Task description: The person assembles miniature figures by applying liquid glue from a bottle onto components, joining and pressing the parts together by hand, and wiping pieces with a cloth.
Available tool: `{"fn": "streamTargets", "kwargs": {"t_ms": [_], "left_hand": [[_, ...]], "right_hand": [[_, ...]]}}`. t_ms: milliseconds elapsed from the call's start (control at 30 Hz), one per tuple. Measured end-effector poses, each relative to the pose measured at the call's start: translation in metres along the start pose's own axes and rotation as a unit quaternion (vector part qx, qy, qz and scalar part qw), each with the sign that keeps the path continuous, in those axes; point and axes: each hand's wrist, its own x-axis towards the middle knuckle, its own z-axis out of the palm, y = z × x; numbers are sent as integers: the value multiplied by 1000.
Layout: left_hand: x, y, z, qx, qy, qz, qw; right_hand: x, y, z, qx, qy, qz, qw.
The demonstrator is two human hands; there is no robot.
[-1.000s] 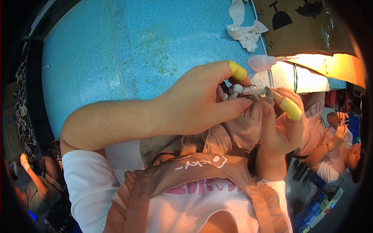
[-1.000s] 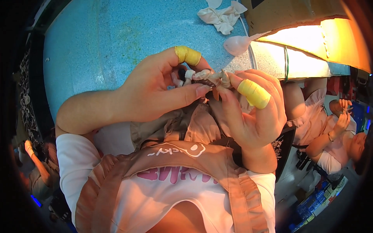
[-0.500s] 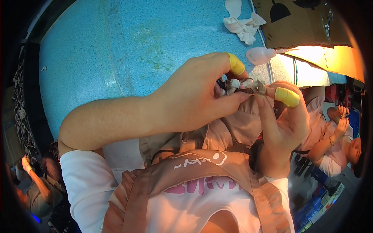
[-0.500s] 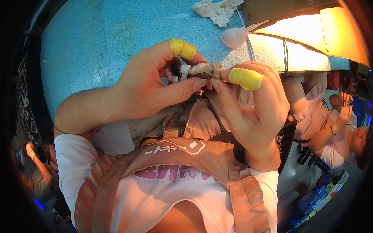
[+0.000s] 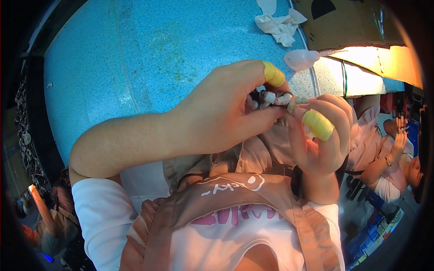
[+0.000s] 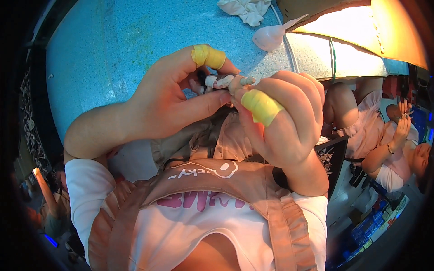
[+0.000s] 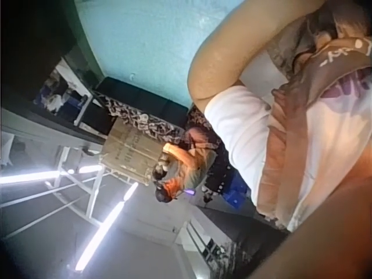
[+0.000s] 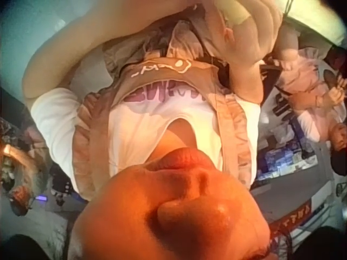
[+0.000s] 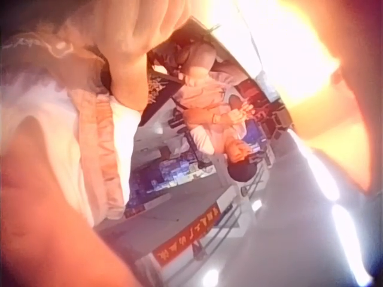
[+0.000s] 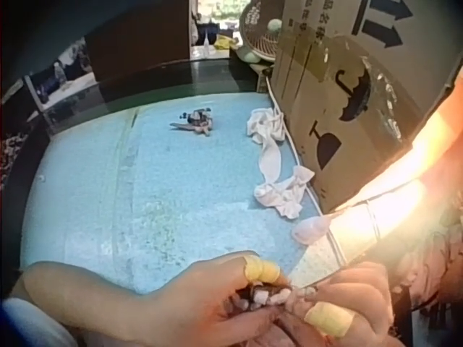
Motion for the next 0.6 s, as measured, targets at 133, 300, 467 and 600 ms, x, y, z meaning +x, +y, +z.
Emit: {"fn": "streamTargets", "kwargs": {"t_ms": [133, 300, 467, 600], "left_hand": [[1, -3, 1, -60, -16, 32, 998], [3, -3, -1, -32, -52, 70, 996], [7, -3, -2, 57, -25, 156, 986], [8, -6, -2, 111, 5, 213, 971]], "right_hand": [[-5, -2, 1, -22, 10, -25, 999], [-10, -9, 0, 114, 30, 88, 989], [-5, -5, 3, 250, 13, 181, 951], [-5, -8, 4, 238, 12, 187, 953]]}}
